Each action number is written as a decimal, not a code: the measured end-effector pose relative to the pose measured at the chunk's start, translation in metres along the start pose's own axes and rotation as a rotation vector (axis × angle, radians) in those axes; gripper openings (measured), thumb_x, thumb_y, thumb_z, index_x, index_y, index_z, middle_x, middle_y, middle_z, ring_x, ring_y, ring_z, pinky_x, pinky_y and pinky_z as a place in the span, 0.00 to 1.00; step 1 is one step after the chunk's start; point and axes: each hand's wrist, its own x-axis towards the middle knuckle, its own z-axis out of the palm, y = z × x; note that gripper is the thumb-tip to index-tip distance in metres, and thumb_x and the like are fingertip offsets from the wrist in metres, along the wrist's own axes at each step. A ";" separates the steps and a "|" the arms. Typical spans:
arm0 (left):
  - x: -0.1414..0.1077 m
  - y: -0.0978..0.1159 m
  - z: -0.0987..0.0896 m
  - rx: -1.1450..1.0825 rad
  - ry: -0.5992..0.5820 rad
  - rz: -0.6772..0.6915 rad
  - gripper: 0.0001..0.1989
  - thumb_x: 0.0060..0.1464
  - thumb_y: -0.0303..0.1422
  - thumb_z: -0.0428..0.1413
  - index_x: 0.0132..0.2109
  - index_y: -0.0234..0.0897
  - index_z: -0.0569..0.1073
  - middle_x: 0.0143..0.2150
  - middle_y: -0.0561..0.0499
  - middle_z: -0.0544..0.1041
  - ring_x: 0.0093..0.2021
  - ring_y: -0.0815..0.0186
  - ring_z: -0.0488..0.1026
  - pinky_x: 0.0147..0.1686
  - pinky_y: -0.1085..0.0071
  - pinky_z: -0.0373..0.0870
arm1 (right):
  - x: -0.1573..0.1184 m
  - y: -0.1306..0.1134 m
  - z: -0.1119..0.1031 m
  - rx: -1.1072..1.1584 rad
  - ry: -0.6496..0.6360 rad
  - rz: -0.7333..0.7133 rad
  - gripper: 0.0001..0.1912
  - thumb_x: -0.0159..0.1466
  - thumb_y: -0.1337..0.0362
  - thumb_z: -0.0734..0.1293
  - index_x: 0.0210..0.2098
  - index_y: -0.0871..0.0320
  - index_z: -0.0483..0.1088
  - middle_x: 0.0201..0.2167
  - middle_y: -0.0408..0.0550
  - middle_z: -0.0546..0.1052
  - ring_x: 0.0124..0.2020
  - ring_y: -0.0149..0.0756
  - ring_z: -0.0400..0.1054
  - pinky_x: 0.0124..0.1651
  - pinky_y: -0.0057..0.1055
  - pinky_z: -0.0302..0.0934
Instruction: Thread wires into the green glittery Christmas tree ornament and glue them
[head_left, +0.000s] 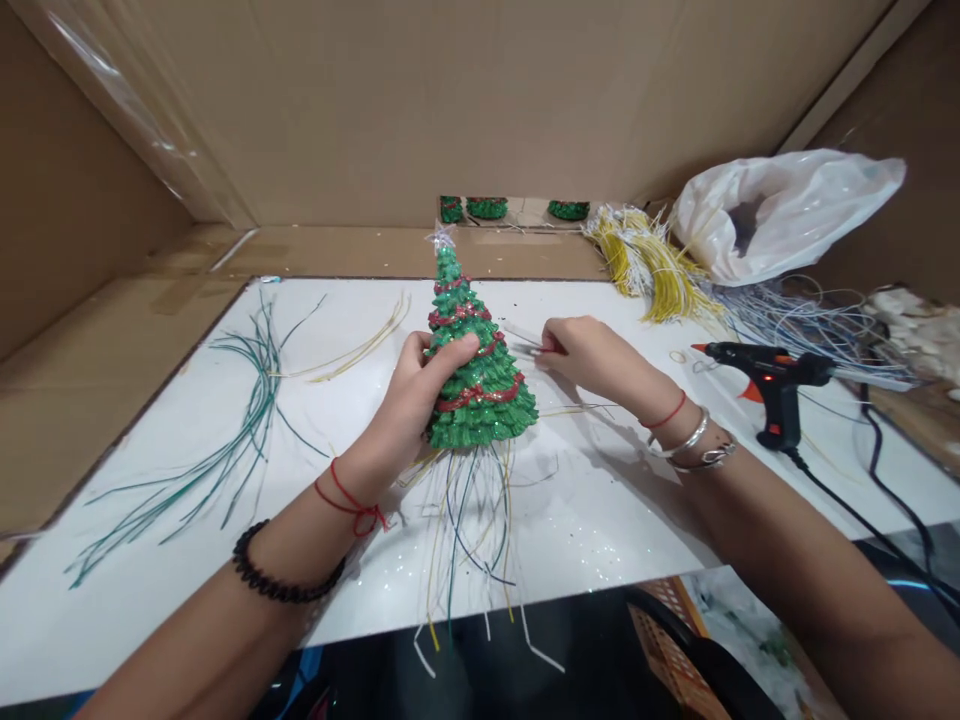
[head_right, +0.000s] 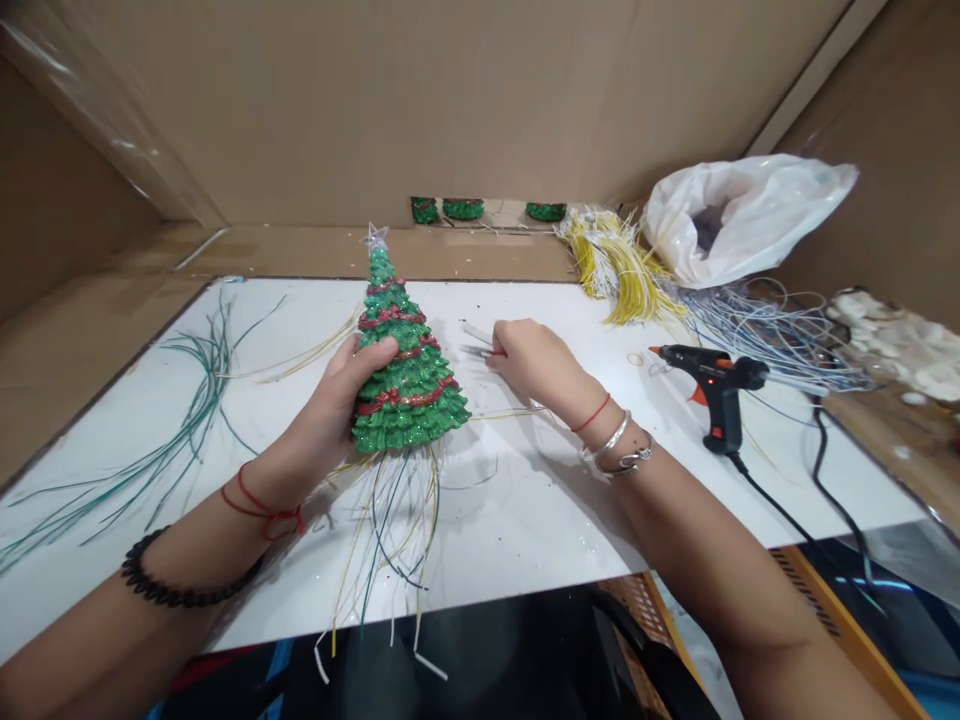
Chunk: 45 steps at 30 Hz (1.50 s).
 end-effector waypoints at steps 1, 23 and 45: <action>0.000 -0.002 -0.001 0.011 -0.005 0.031 0.22 0.47 0.40 0.63 0.47 0.37 0.68 0.43 0.45 0.75 0.38 0.60 0.75 0.38 0.61 0.75 | 0.002 0.000 -0.001 0.067 0.047 0.012 0.07 0.59 0.67 0.66 0.27 0.58 0.63 0.23 0.44 0.69 0.25 0.31 0.61 0.28 0.29 0.50; 0.000 0.007 -0.011 0.467 0.181 0.234 0.24 0.38 0.45 0.67 0.37 0.39 0.66 0.34 0.53 0.70 0.37 0.63 0.68 0.35 0.68 0.60 | -0.040 -0.030 -0.047 0.439 0.046 -0.534 0.12 0.59 0.54 0.69 0.36 0.56 0.76 0.22 0.39 0.73 0.20 0.24 0.60 0.21 0.23 0.53; -0.009 0.007 -0.008 0.595 0.263 0.355 0.25 0.34 0.40 0.69 0.34 0.41 0.63 0.31 0.54 0.63 0.37 0.62 0.65 0.35 0.68 0.57 | -0.039 -0.036 -0.030 0.150 0.296 -0.669 0.08 0.61 0.58 0.68 0.29 0.54 0.75 0.19 0.41 0.75 0.19 0.27 0.63 0.24 0.28 0.53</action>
